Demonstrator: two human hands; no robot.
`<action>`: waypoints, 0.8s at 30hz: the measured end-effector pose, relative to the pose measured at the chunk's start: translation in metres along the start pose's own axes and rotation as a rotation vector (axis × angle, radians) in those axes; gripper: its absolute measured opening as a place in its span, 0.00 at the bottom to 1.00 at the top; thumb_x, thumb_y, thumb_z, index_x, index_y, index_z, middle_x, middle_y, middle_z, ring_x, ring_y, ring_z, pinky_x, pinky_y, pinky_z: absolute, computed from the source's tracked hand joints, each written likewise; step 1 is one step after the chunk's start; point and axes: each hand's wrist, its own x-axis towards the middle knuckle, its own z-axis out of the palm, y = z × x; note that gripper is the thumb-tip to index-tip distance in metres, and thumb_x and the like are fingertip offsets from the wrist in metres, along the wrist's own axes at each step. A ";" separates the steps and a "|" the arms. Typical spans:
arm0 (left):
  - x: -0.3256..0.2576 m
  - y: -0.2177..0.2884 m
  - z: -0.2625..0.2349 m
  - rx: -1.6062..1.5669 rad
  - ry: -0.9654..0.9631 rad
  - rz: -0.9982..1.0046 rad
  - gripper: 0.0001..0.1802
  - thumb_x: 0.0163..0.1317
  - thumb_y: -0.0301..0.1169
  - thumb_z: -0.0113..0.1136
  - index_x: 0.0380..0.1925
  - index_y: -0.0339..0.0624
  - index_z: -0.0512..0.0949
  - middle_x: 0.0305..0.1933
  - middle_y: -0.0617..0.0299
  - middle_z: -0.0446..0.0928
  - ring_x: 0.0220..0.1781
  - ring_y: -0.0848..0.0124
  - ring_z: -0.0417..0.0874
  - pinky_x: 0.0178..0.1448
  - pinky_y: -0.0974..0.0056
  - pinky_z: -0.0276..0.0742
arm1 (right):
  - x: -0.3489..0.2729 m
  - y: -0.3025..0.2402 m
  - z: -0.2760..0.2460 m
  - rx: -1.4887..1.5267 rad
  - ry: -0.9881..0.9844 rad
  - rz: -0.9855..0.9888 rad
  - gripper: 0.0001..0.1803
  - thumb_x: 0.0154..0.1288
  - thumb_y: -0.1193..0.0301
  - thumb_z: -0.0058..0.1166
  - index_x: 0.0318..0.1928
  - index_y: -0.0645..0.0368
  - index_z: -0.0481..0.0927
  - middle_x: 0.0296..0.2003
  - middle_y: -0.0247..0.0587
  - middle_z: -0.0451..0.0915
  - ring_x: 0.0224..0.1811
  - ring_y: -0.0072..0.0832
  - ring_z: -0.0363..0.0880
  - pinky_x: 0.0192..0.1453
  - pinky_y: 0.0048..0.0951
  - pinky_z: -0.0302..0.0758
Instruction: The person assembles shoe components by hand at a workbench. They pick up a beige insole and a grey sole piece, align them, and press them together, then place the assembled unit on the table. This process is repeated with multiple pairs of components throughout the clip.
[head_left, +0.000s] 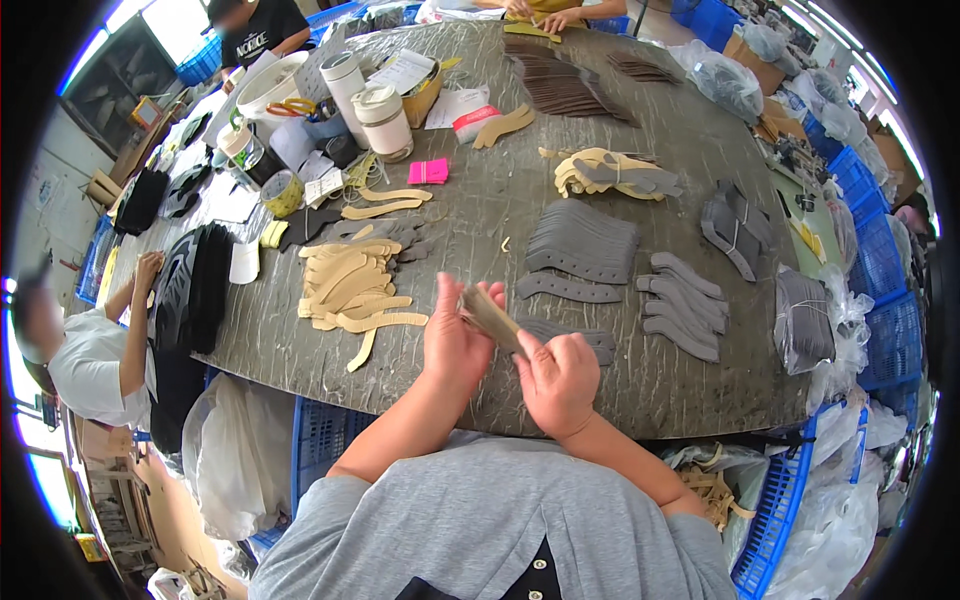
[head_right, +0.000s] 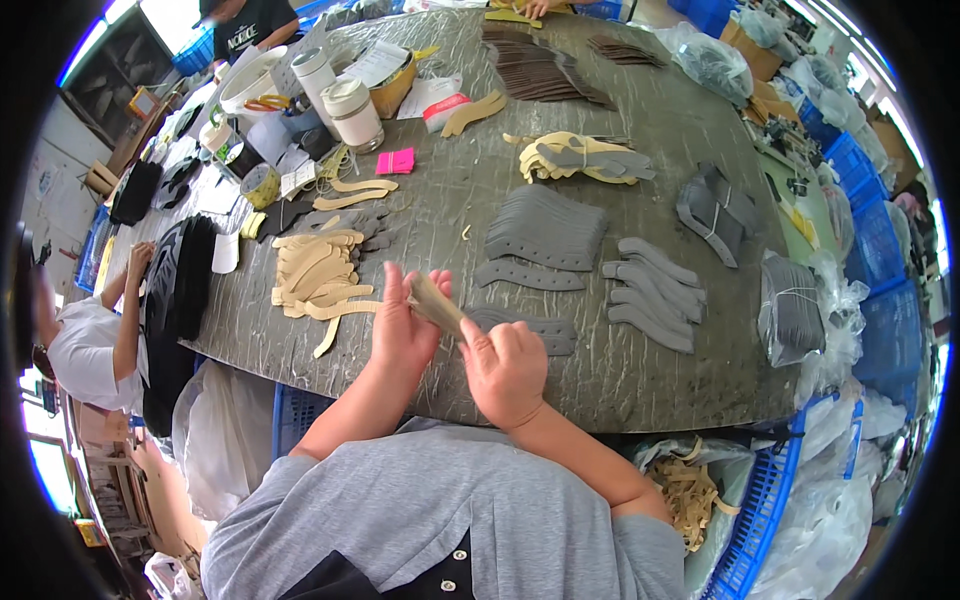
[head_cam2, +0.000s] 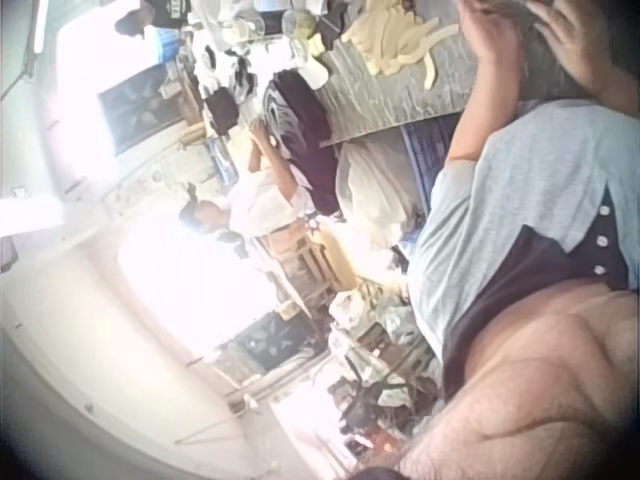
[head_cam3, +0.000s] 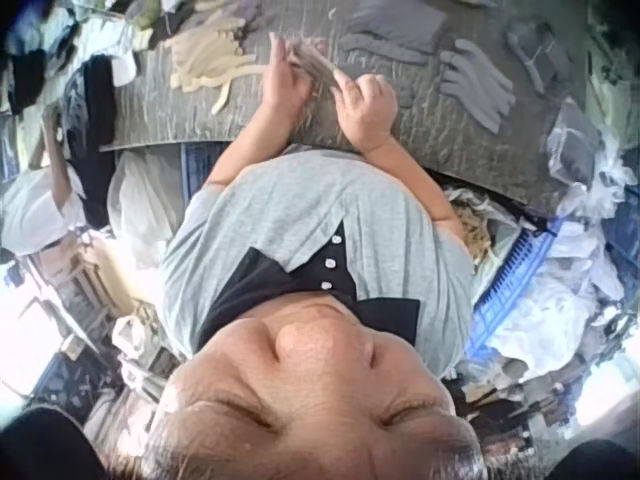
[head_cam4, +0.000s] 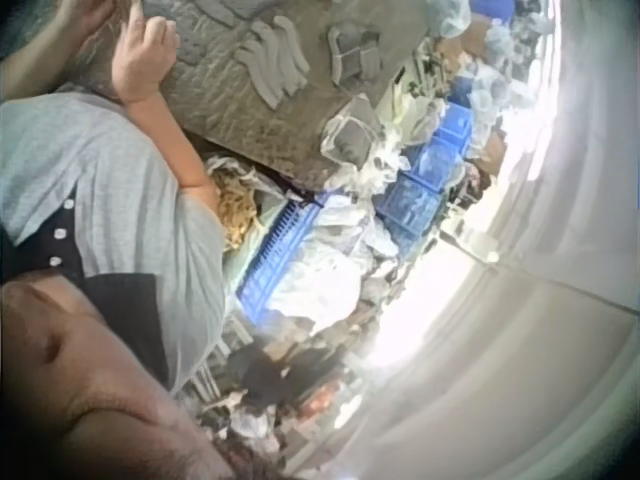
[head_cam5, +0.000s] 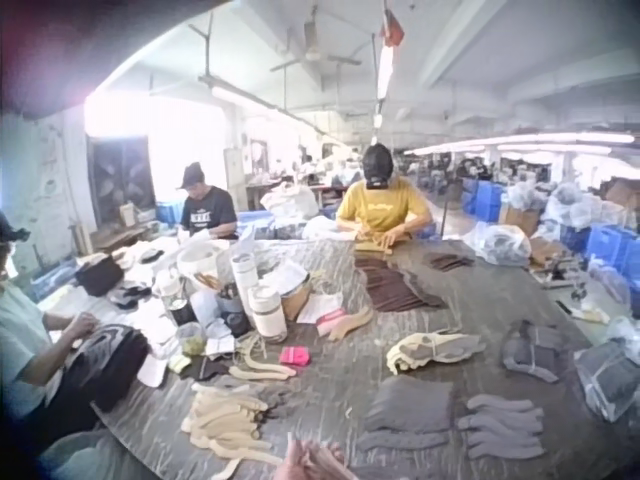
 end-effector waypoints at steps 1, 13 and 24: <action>0.005 -0.002 -0.003 -0.124 0.043 -0.026 0.38 0.71 0.47 0.54 0.67 0.34 0.51 0.57 0.48 0.67 0.59 0.55 0.75 0.66 0.54 0.72 | 0.004 0.005 -0.002 0.000 0.033 0.028 0.22 0.47 0.72 0.67 0.47 0.54 0.83 0.25 0.32 0.66 0.26 0.31 0.68 0.28 0.36 0.65; 0.004 0.019 0.011 0.347 -0.349 0.069 0.16 0.72 0.38 0.54 0.54 0.43 0.71 0.33 0.63 0.70 0.24 0.77 0.68 0.28 0.66 0.72 | -0.002 0.004 -0.016 0.384 -0.279 -0.100 0.22 0.60 0.57 0.62 0.50 0.57 0.81 0.29 0.35 0.71 0.30 0.34 0.73 0.33 0.37 0.68; 0.002 0.037 0.006 0.583 -0.710 0.025 0.25 0.72 0.51 0.50 0.44 0.37 0.75 0.36 0.60 0.73 0.20 0.77 0.69 0.22 0.71 0.67 | -0.029 0.042 -0.019 0.140 -0.590 0.146 0.38 0.60 0.50 0.60 0.63 0.64 0.69 0.68 0.55 0.61 0.73 0.44 0.54 0.73 0.48 0.54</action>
